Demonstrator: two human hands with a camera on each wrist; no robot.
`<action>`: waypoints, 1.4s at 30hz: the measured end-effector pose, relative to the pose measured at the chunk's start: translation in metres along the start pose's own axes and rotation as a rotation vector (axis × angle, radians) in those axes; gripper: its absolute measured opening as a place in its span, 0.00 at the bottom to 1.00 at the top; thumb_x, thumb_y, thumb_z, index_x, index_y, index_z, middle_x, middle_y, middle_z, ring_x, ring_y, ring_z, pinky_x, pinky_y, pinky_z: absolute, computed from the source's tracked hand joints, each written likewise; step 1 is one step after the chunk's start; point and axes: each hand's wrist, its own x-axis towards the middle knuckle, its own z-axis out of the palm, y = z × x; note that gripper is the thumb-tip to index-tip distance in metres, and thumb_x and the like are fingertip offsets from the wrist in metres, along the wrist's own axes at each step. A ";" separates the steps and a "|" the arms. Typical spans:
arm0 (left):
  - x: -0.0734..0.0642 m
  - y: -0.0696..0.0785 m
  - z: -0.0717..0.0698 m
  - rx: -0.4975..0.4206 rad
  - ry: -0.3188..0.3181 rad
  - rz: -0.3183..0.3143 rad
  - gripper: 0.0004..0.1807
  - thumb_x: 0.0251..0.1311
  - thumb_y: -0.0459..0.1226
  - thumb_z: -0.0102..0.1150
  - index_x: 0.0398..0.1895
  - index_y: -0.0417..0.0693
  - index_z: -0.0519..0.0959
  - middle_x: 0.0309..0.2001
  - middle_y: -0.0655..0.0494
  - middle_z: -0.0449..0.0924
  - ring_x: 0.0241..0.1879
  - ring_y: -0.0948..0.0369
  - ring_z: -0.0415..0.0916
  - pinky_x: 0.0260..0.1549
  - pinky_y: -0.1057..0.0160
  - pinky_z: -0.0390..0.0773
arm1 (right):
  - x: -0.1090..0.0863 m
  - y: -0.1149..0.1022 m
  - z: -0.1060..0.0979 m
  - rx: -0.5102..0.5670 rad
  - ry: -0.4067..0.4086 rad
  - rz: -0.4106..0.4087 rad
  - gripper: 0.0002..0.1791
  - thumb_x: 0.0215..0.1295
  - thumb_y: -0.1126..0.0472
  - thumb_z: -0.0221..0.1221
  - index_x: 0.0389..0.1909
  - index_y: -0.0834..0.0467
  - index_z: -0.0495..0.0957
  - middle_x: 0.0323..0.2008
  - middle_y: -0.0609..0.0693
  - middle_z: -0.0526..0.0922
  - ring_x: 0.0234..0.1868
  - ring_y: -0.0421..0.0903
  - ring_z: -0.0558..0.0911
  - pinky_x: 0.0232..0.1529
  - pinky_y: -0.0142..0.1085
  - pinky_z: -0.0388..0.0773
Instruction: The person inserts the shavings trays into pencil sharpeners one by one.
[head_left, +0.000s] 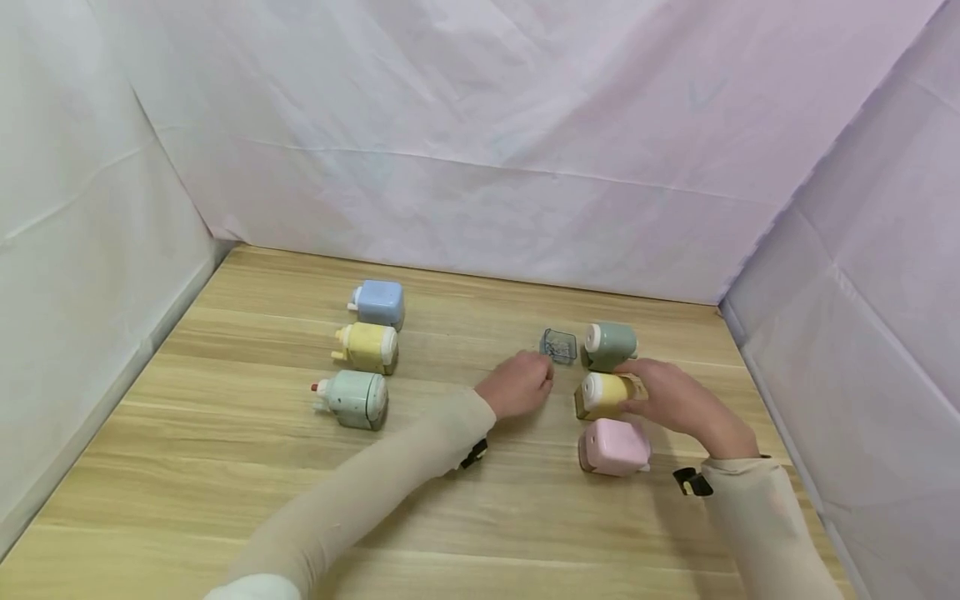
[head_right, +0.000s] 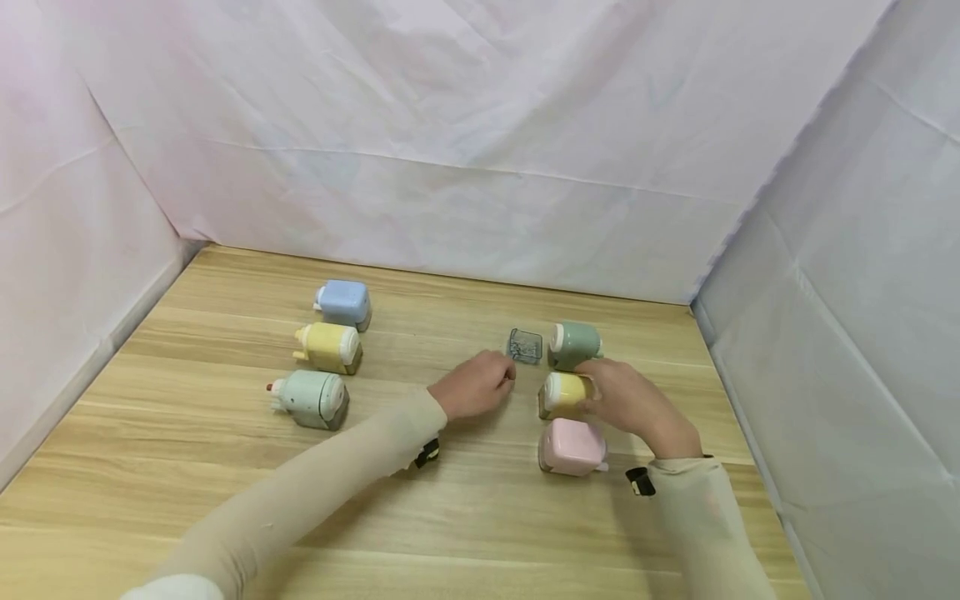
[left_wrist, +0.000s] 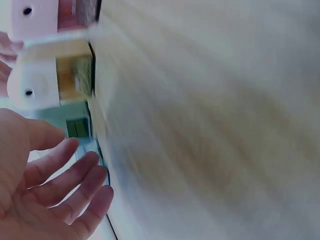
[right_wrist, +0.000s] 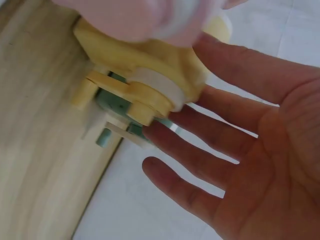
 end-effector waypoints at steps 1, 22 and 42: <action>0.002 -0.002 -0.002 -0.004 0.009 -0.008 0.10 0.80 0.36 0.55 0.49 0.42 0.85 0.45 0.51 0.88 0.47 0.57 0.85 0.48 0.62 0.87 | 0.000 -0.001 -0.003 0.001 -0.007 0.007 0.28 0.64 0.63 0.74 0.62 0.69 0.81 0.58 0.66 0.87 0.61 0.69 0.84 0.63 0.65 0.80; 0.049 -0.022 -0.020 -0.033 -0.020 -0.161 0.46 0.75 0.48 0.66 0.88 0.48 0.54 0.81 0.43 0.63 0.80 0.47 0.62 0.75 0.51 0.73 | 0.007 0.007 -0.021 -0.002 0.034 0.095 0.33 0.75 0.55 0.66 0.72 0.71 0.72 0.71 0.75 0.73 0.72 0.75 0.73 0.70 0.70 0.72; 0.057 -0.014 -0.005 0.025 -0.021 -0.141 0.27 0.77 0.42 0.64 0.73 0.39 0.76 0.63 0.43 0.81 0.59 0.54 0.81 0.61 0.59 0.83 | 0.012 0.015 -0.029 0.011 0.056 0.113 0.34 0.76 0.57 0.66 0.74 0.71 0.70 0.72 0.76 0.71 0.70 0.75 0.73 0.67 0.71 0.73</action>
